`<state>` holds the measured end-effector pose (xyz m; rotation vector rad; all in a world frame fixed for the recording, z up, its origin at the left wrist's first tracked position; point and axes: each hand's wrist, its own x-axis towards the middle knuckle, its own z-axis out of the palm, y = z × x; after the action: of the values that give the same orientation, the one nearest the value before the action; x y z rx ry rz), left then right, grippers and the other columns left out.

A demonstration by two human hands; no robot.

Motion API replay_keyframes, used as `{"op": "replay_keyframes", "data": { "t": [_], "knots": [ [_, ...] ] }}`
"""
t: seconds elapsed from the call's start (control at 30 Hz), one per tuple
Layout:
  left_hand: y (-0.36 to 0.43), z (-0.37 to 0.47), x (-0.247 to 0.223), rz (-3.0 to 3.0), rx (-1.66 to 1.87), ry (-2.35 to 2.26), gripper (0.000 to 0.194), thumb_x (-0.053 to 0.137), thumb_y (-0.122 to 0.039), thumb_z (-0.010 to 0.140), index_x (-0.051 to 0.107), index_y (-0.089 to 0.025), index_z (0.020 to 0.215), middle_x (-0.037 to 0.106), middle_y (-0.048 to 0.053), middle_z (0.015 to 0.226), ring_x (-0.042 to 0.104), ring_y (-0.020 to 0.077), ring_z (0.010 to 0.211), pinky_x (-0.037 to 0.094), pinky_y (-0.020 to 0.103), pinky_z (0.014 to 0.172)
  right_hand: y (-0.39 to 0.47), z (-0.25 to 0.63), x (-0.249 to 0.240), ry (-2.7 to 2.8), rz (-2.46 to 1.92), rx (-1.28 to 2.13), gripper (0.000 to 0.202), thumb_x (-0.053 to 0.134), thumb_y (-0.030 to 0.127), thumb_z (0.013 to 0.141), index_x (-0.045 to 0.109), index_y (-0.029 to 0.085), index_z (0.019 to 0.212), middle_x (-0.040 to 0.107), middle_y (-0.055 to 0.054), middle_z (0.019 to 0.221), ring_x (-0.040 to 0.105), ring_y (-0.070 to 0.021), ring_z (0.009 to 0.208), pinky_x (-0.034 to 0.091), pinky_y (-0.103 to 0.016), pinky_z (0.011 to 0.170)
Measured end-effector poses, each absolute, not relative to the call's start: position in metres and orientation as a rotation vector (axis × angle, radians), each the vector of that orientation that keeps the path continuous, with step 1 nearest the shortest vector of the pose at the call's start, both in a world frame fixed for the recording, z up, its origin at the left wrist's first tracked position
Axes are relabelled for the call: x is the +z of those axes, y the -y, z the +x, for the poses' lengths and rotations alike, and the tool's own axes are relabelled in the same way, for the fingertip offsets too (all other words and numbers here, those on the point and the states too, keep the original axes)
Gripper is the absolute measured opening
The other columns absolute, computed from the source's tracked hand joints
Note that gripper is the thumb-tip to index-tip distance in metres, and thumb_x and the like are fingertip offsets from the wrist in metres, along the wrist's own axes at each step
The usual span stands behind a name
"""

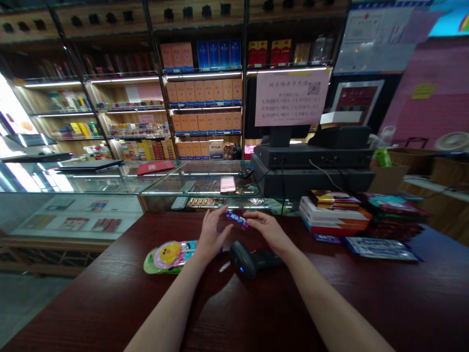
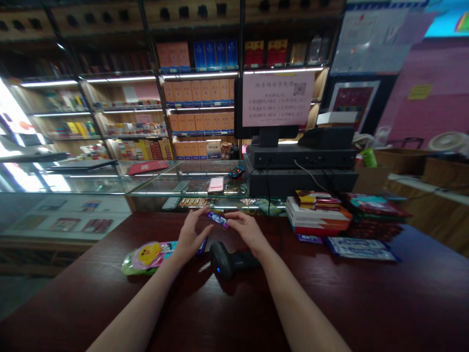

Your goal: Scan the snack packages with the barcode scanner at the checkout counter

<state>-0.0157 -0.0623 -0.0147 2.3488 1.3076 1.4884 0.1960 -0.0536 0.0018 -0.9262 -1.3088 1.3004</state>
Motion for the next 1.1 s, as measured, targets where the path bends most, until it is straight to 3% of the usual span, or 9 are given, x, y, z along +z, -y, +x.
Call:
{"op": "replay_keyframes", "data": {
  "t": [0.13,0.27,0.53,0.8,0.97,1.1],
  "knots": [
    [0.064,-0.011,-0.014,2.414,1.477,-1.244,0.029,0.056,-0.025,0.095,0.062,-0.028,0.123,0.069,0.003,0.118,0.062,0.0187,0.115,0.033,0.048,0.118,0.062,0.209,0.003,1.230,-0.915,1.341,0.040,0.083,0.048,0.067,0.076,0.018,0.092,0.076,-0.003,0.081,0.069,-0.0177,0.074,0.050,-0.030,0.076],
    [0.067,-0.004,-0.015,2.410,1.499,-1.230,0.022,0.056,-0.028,0.095,0.069,-0.028,0.113,0.072,0.002,0.106,0.066,0.0177,0.104,0.038,0.047,0.115,0.068,0.217,0.002,1.153,-0.911,1.398,0.042,0.084,0.052,0.066,0.075,0.017,0.089,0.076,-0.004,0.082,0.071,-0.0194,0.074,0.052,-0.031,0.074],
    [0.068,0.002,-0.020,2.395,1.480,-1.222,0.021,0.056,-0.031,0.095,0.070,-0.028,0.111,0.073,0.003,0.102,0.067,0.0195,0.103,0.043,0.047,0.112,0.073,0.224,-0.002,1.089,-0.924,1.392,0.046,0.084,0.055,0.064,0.077,0.018,0.091,0.077,-0.005,0.089,0.072,-0.0203,0.080,0.052,-0.030,0.075],
    [0.067,0.004,-0.021,2.420,1.471,-1.212,0.021,0.056,-0.032,0.095,0.069,-0.027,0.112,0.075,0.002,0.103,0.068,0.0197,0.101,0.044,0.048,0.111,0.074,0.227,-0.002,1.178,-0.981,1.249,0.041,0.085,0.050,0.065,0.078,0.018,0.090,0.077,-0.004,0.079,0.069,-0.0189,0.077,0.048,-0.029,0.072],
    [0.068,0.005,-0.022,2.415,1.509,-1.225,0.032,0.060,-0.034,0.093,0.062,-0.028,0.125,0.074,0.000,0.098,0.068,0.0185,0.098,0.044,0.048,0.111,0.072,0.227,-0.004,1.166,-1.002,1.211,0.041,0.083,0.055,0.064,0.076,0.018,0.081,0.077,-0.005,0.077,0.070,-0.0211,0.074,0.049,-0.030,0.067],
    [0.067,0.004,-0.025,2.505,1.455,-1.232,0.030,0.062,-0.035,0.093,0.063,-0.029,0.121,0.074,0.001,0.102,0.068,0.0195,0.103,0.042,0.049,0.114,0.071,0.227,-0.006,1.155,-1.043,1.192,0.042,0.081,0.058,0.064,0.074,0.019,0.076,0.076,-0.005,0.073,0.071,-0.0226,0.072,0.048,-0.030,0.062]
  ]
}}
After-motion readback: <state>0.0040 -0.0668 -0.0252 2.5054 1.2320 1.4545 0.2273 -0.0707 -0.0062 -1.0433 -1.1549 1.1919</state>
